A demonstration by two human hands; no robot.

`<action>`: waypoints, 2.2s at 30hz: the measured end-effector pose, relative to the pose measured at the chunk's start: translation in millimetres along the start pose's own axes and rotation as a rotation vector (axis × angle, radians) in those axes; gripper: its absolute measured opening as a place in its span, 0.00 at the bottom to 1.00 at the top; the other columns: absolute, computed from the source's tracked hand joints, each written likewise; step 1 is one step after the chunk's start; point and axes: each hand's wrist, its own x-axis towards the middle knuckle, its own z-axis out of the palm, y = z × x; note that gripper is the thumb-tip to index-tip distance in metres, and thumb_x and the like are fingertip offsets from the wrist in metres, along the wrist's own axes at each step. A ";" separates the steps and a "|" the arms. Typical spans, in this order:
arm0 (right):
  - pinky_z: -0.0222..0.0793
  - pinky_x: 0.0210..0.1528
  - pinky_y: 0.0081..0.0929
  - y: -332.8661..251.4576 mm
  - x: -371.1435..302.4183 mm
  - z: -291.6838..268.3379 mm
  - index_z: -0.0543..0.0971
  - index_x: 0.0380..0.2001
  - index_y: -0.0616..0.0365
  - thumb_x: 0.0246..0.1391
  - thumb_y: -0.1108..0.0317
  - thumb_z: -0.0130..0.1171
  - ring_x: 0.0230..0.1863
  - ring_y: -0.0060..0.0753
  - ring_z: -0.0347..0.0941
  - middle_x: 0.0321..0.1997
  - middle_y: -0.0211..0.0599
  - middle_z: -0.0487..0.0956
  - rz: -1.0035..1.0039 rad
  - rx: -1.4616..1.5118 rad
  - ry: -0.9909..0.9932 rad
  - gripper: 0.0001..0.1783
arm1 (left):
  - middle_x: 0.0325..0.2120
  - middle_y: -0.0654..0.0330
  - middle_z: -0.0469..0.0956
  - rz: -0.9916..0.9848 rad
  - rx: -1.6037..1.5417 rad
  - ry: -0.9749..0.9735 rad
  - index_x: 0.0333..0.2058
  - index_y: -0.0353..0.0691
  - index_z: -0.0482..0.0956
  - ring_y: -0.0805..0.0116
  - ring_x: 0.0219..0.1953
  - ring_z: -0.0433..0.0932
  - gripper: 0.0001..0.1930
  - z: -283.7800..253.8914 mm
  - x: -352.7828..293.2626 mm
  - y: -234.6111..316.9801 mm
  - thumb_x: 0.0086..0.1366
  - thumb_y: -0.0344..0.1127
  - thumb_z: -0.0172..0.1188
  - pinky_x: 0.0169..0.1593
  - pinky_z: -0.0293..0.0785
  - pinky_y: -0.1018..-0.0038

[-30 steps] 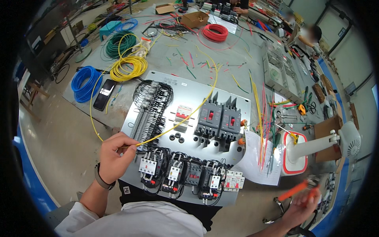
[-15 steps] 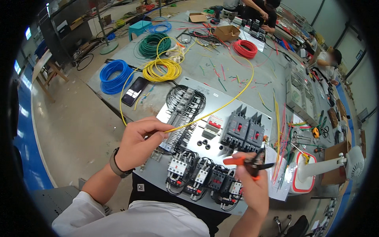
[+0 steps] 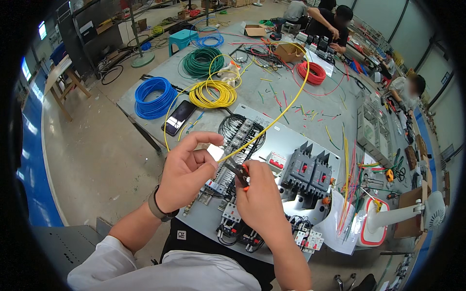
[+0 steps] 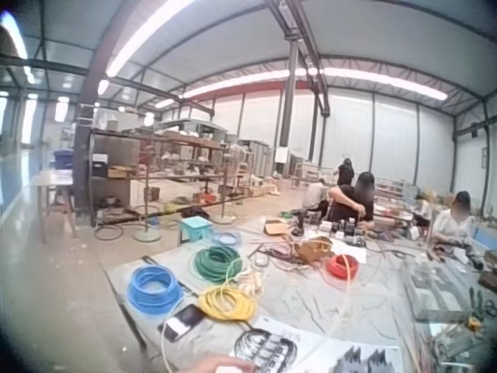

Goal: The person strips insulation from colored wires and connects them to terminals on an electrical panel. They use wire cutters and a screwdriver to prepare and secure the wires to the circuit breakers and terminal blocks.

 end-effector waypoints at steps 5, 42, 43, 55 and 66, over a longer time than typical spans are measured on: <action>0.71 0.54 0.51 -12.0 4.8 10.9 0.72 0.51 0.66 0.58 0.77 0.63 0.52 0.63 0.73 0.48 0.56 0.74 -0.053 -0.018 0.001 0.18 | 0.65 0.52 0.69 0.073 -0.043 0.002 0.67 0.33 0.65 0.76 0.43 0.80 0.34 0.2 -2.1 -1.0 0.61 0.12 0.53 0.43 0.78 0.78; 0.70 0.50 0.51 -19.3 6.5 35.4 0.71 0.45 0.65 0.53 0.79 0.63 0.49 0.62 0.72 0.45 0.55 0.73 -0.157 -0.012 0.078 0.18 | 0.47 0.58 0.68 0.015 -0.188 0.034 0.57 0.37 0.67 0.71 0.42 0.72 0.24 -7.5 -1.1 0.0 0.60 0.26 0.48 0.39 0.75 0.72; 0.70 0.49 0.51 -18.2 7.0 35.3 0.71 0.44 0.65 0.53 0.79 0.64 0.48 0.61 0.72 0.43 0.54 0.73 -0.143 -0.007 0.081 0.16 | 0.48 0.58 0.69 -0.002 -0.206 0.013 0.57 0.37 0.67 0.70 0.43 0.73 0.22 -11.1 0.8 1.2 0.64 0.29 0.49 0.41 0.76 0.71; 0.74 0.41 0.51 3.5 -3.0 43.3 0.74 0.40 0.62 0.50 0.75 0.69 0.39 0.58 0.77 0.35 0.50 0.77 -0.146 -0.015 0.105 0.16 | 0.28 0.70 0.79 -0.481 0.313 -0.865 0.43 0.38 0.86 0.80 0.32 0.72 0.20 -8.9 127.3 12.0 0.82 0.48 0.52 0.39 0.73 0.79; 0.77 0.45 0.47 15.4 -28.9 -15.7 0.80 0.42 0.61 0.60 0.62 0.68 0.41 0.55 0.81 0.37 0.48 0.83 0.094 -0.119 -0.047 0.14 | 0.26 0.70 0.76 -0.176 0.449 -0.677 0.34 0.40 0.79 0.82 0.29 0.71 0.17 -8.8 137.1 40.6 0.81 0.44 0.54 0.35 0.68 0.80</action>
